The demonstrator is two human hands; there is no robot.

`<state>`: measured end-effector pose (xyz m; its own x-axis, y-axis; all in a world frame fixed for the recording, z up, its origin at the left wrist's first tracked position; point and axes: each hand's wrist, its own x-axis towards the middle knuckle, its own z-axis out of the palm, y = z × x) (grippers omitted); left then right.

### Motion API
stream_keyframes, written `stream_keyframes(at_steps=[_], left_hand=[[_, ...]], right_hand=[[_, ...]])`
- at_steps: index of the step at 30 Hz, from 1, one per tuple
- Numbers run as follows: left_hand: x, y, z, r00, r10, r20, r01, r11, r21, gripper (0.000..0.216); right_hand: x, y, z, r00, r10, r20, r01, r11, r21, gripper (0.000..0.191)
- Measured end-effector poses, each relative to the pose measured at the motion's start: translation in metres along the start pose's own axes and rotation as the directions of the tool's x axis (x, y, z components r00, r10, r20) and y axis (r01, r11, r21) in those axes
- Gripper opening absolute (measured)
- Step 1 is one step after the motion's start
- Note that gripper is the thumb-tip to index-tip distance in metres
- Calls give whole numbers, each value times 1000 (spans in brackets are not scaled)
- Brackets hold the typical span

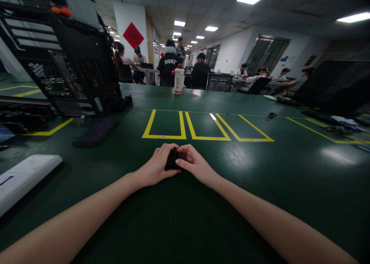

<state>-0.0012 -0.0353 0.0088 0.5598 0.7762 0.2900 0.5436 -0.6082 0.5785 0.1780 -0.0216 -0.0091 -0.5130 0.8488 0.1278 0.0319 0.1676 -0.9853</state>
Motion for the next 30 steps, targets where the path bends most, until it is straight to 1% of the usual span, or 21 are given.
stream_keyframes(at_steps=[3,6,8,10,14,16,22,25,28,30], left_hand=[[0,0,0,1000,-12,14,12,1000,-8,53],[0,1,-1,1000,-17,21,17,1000,-7,53],[0,1,-1,1000,-13,18,13,1000,4,52],[0,1,-1,1000,0,12,-1,1000,14,52],[0,0,0,1000,11,1,-11,1000,12,54],[1,-1,1,1000,14,-2,-14,1000,17,55],[1,-1,1,1000,11,0,-11,1000,12,54],[1,-1,1,1000,6,-4,-6,1000,6,54],[0,-1,0,1000,-1,2,1,1000,-5,53],[0,0,0,1000,-3,4,3,1000,-9,53]], right_hand=[[0,-1,-1,1000,24,6,-24,999,-37,30],[0,-1,-1,999,4,37,-4,1000,8,27],[0,-1,-1,999,-13,48,11,999,49,28],[0,0,-1,999,-16,42,14,998,62,28],[1,2,-1,1000,-21,17,20,998,64,19],[2,3,0,999,-35,6,35,997,68,20],[1,3,0,1000,9,-25,-9,1000,-4,27],[1,1,0,999,25,-20,-26,999,-34,27],[1,0,0,1000,8,7,-8,1000,-24,22],[0,-1,0,1000,-4,20,4,1000,11,23]])
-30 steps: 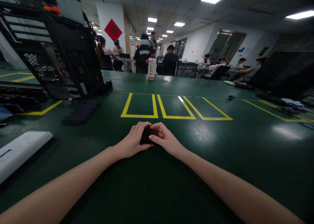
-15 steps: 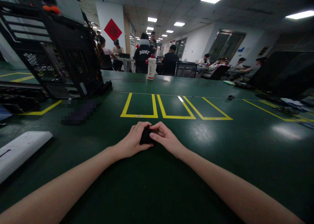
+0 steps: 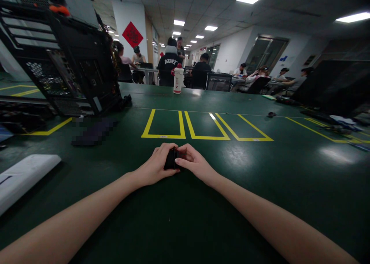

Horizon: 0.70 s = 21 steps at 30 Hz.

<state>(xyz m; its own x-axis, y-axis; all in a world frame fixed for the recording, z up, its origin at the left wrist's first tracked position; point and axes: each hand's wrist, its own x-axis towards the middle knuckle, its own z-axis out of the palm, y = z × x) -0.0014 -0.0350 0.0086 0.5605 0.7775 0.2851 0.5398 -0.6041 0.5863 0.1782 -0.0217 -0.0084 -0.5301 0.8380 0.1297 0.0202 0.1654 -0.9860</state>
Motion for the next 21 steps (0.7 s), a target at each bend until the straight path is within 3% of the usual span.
stream_keyframes(at_steps=[6,15,21], left_hand=[[0,2,-1,1000,1,10,-1,1000,0,54],[1,2,-1,1000,-12,17,12,1000,7,53],[0,2,-1,1000,-8,11,8,1000,16,53]], right_hand=[[-1,0,1,1000,-8,2,8,998,55,23],[1,2,1,999,18,-48,-19,1000,-20,31],[0,1,0,1000,-1,7,1,1000,14,26]])
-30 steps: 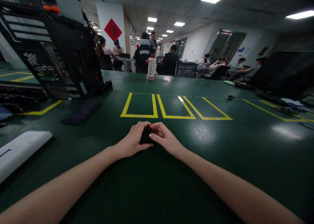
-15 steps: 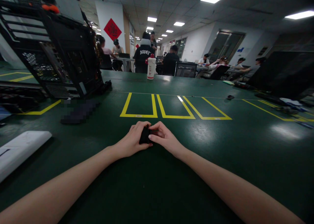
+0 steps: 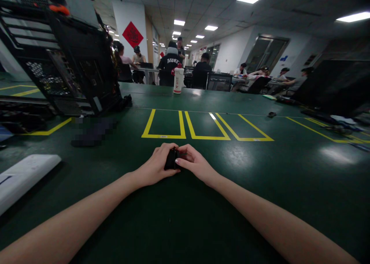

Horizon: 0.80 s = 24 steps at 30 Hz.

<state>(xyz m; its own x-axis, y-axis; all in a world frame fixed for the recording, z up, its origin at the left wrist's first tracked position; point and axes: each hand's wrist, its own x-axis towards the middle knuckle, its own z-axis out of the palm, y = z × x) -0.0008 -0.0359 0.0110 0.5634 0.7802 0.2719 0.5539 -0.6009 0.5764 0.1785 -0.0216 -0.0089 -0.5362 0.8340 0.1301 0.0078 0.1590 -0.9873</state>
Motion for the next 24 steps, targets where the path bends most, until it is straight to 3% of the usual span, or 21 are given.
stream_keyframes(at_steps=[7,17,24], left_hand=[[0,1,-1,1000,11,4,-11,1000,-3,50],[-1,2,-2,1000,12,-6,-12,1000,-23,51],[-1,0,1,1000,20,-19,-20,1000,11,51]], right_hand=[[-2,-2,1,1000,0,-3,0,999,46,23],[1,1,0,998,44,-47,-46,998,-44,35],[-1,0,0,1000,-24,20,22,996,84,31]])
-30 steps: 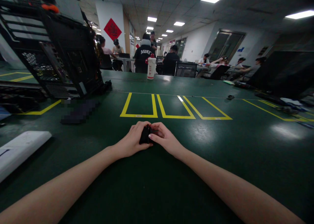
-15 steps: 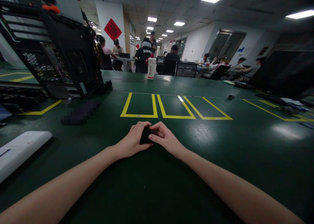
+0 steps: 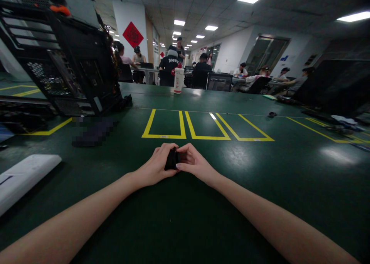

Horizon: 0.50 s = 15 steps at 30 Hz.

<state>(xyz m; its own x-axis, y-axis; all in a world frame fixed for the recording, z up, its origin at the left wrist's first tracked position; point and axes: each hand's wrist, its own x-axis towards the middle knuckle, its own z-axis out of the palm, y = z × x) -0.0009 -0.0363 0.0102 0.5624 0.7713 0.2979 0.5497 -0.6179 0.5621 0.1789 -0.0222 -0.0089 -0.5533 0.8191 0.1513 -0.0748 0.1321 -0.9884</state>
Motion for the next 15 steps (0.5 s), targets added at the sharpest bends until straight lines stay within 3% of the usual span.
stream_keyframes(at_steps=[5,11,15], left_hand=[[1,0,0,1000,17,-2,-17,1000,0,52],[0,0,0,1000,8,-3,-8,1000,-16,53],[0,0,0,1000,2,13,-2,1000,-8,53]], right_hand=[[1,-1,1,999,16,-30,-17,999,-27,21],[2,3,0,995,45,-85,-53,994,-93,29],[1,1,0,997,56,-46,-59,996,-74,28]])
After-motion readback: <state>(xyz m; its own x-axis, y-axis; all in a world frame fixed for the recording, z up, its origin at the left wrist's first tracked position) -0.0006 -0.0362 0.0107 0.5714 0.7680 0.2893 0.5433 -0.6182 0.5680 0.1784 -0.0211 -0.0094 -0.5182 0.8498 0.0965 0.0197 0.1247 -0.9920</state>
